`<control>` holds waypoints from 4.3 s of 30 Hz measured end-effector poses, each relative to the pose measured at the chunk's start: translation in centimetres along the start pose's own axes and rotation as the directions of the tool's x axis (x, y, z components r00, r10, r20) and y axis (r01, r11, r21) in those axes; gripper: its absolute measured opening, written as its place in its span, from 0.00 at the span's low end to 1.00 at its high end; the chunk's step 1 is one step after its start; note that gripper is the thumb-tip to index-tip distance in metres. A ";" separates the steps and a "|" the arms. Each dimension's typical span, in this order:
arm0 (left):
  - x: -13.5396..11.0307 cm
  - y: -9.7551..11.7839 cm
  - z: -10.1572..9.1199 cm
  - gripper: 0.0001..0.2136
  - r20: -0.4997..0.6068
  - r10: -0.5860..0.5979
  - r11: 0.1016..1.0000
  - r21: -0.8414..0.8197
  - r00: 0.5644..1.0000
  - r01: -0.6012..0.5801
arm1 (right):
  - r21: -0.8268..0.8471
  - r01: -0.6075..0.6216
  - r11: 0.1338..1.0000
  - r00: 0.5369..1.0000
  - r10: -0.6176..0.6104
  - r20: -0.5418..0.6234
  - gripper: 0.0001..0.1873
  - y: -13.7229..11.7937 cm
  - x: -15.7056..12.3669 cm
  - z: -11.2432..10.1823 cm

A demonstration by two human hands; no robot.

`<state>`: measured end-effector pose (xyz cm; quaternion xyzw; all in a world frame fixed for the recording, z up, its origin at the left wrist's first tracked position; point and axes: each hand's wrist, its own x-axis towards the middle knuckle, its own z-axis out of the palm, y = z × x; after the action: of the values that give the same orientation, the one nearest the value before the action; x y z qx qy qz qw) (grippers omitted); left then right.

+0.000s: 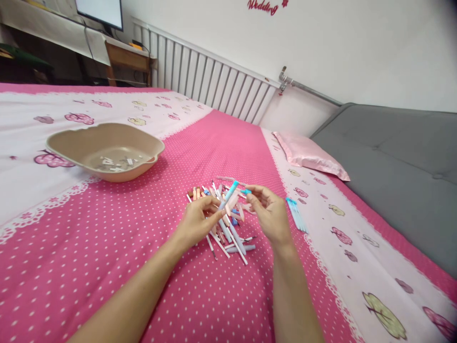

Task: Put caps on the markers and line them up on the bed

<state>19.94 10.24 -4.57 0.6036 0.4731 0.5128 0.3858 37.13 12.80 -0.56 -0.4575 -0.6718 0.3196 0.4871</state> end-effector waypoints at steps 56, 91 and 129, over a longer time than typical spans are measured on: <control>0.0 0.6 -0.4 0.10 -0.241 0.039 0.997 -0.058 0.970 -0.055 | -0.025 -0.155 0.988 0.903 0.152 0.402 0.09 0.6 -1.3 5.0; 0.1 0.4 -0.6 0.12 -0.229 0.021 0.999 0.052 0.973 -0.009 | -0.067 -0.243 0.968 0.945 0.221 -0.239 0.15 6.3 1.4 0.5; -0.4 0.2 0.9 0.11 -0.031 0.225 0.945 0.251 0.974 -0.210 | -0.283 -0.462 0.841 0.668 0.120 -0.734 0.22 12.8 -1.5 -12.0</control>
<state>20.81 9.84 -4.63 0.6799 0.4747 0.5071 0.2350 52.59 16.08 -8.46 -0.7457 -0.4103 0.0383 0.5235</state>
